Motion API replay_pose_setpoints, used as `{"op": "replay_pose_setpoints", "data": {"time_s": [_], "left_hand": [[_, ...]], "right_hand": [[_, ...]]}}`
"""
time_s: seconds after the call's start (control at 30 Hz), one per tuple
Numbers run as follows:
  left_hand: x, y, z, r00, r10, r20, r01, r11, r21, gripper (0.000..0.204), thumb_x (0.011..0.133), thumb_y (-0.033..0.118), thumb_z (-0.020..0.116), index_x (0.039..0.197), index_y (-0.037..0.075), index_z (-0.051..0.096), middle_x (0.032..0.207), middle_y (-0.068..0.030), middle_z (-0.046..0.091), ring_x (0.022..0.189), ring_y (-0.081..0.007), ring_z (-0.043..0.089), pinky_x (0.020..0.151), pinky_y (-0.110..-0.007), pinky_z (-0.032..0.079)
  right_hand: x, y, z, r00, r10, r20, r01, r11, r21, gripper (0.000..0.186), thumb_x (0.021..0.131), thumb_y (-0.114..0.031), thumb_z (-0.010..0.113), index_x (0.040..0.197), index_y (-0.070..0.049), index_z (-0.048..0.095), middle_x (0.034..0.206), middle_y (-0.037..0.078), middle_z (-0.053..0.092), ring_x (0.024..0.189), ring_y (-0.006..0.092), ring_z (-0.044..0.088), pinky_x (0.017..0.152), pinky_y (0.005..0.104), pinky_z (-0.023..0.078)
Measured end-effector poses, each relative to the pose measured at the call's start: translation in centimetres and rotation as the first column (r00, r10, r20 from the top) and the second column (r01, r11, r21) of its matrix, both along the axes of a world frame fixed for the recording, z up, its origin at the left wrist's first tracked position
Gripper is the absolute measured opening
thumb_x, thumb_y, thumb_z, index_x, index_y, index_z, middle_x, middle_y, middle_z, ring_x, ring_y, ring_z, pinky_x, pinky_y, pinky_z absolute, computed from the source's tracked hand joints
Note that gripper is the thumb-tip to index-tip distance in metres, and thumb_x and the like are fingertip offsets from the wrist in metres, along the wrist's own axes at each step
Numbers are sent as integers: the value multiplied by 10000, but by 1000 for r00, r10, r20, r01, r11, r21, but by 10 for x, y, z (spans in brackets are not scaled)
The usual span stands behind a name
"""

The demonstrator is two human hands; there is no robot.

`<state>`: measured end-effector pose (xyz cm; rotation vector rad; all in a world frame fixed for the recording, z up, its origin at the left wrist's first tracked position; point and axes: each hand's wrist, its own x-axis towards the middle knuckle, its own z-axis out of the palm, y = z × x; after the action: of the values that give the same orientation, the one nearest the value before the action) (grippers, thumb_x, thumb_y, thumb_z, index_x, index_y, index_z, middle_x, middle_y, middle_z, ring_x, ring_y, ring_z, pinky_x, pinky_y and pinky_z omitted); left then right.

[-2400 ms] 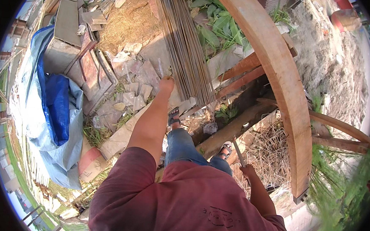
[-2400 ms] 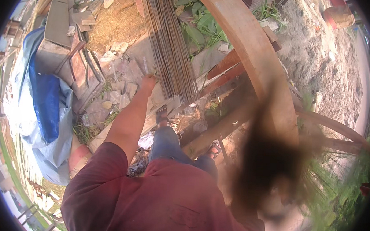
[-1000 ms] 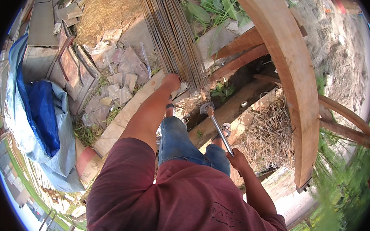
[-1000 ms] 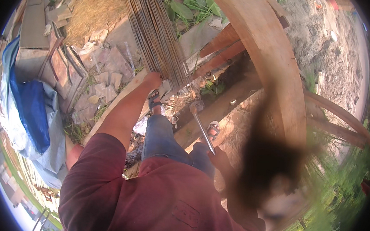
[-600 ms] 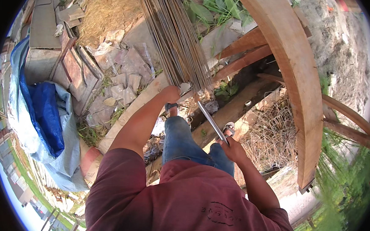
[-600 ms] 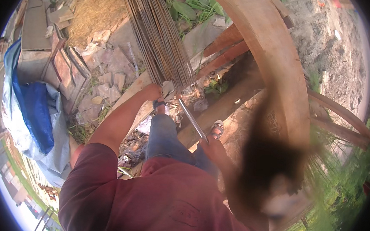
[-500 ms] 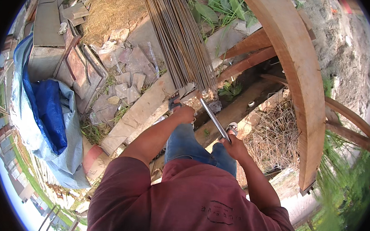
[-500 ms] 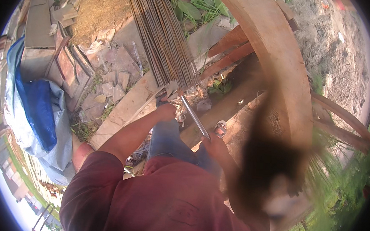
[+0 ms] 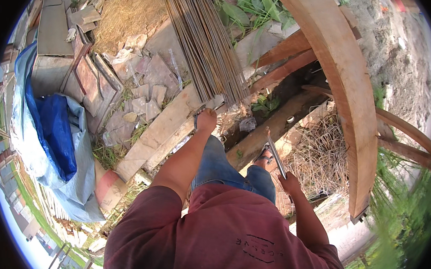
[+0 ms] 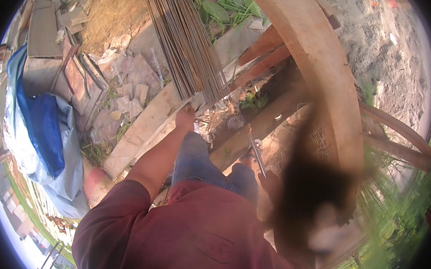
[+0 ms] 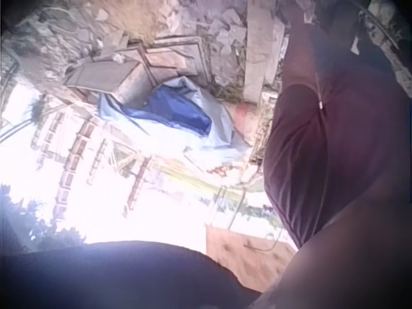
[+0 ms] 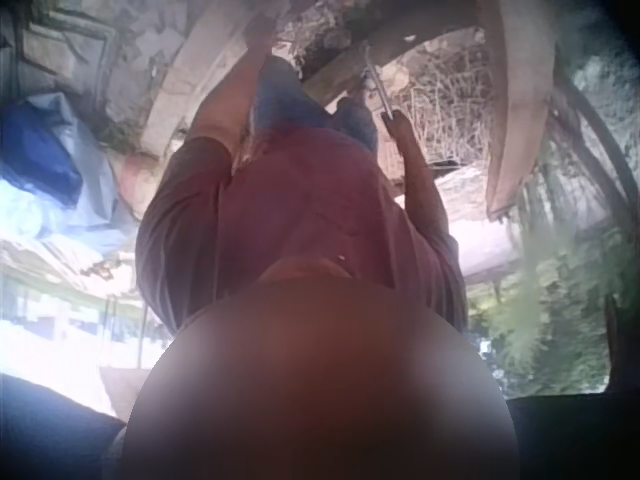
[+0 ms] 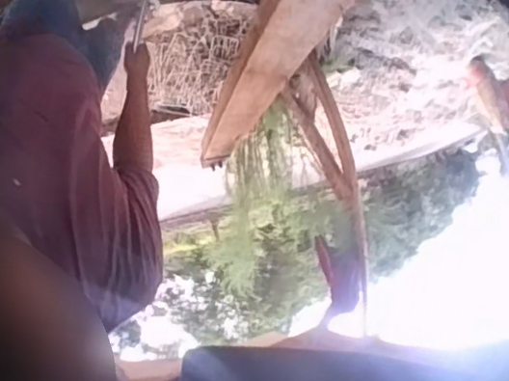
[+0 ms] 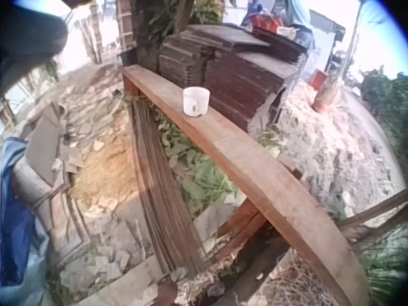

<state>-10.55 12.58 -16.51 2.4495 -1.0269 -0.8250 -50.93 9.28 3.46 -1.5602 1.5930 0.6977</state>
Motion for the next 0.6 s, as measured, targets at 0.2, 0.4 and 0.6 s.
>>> {"op": "replay_pose_setpoints", "data": {"time_s": [0.2, 0.4, 0.6], "left_hand": [[12, -69, 55, 986, 154, -65, -122, 930, 345, 371, 834, 381, 570, 945, 38, 659, 936, -222, 657, 917, -377, 627, 798, -452, 493], [23, -62, 43, 980, 195, -35, -159, 882, 444, 382, 845, 392, 553, 942, 41, 667, 955, -225, 654, 953, -366, 623, 821, -448, 492], [29, -104, 83, 999, 34, 20, -38, 973, 226, 395, 849, 392, 548, 973, 35, 664, 975, -201, 660, 953, -349, 629, 814, -433, 498]], "right_hand": [[-95, 50, -8, 947, -252, -201, 283, 948, 146, 432, 822, -397, 619, 868, 29, 563, 645, 172, 589, 543, 294, 614, 476, 402, 477], [-142, 82, -8, 905, -347, -246, 392, 905, 166, 417, 824, -371, 624, 855, 37, 547, 585, 121, 555, 461, 229, 571, 427, 371, 464], [-94, 70, -6, 906, -404, -130, 422, 887, 185, 396, 835, -383, 610, 809, 3, 525, 567, 103, 538, 449, 217, 560, 416, 357, 459]]}}
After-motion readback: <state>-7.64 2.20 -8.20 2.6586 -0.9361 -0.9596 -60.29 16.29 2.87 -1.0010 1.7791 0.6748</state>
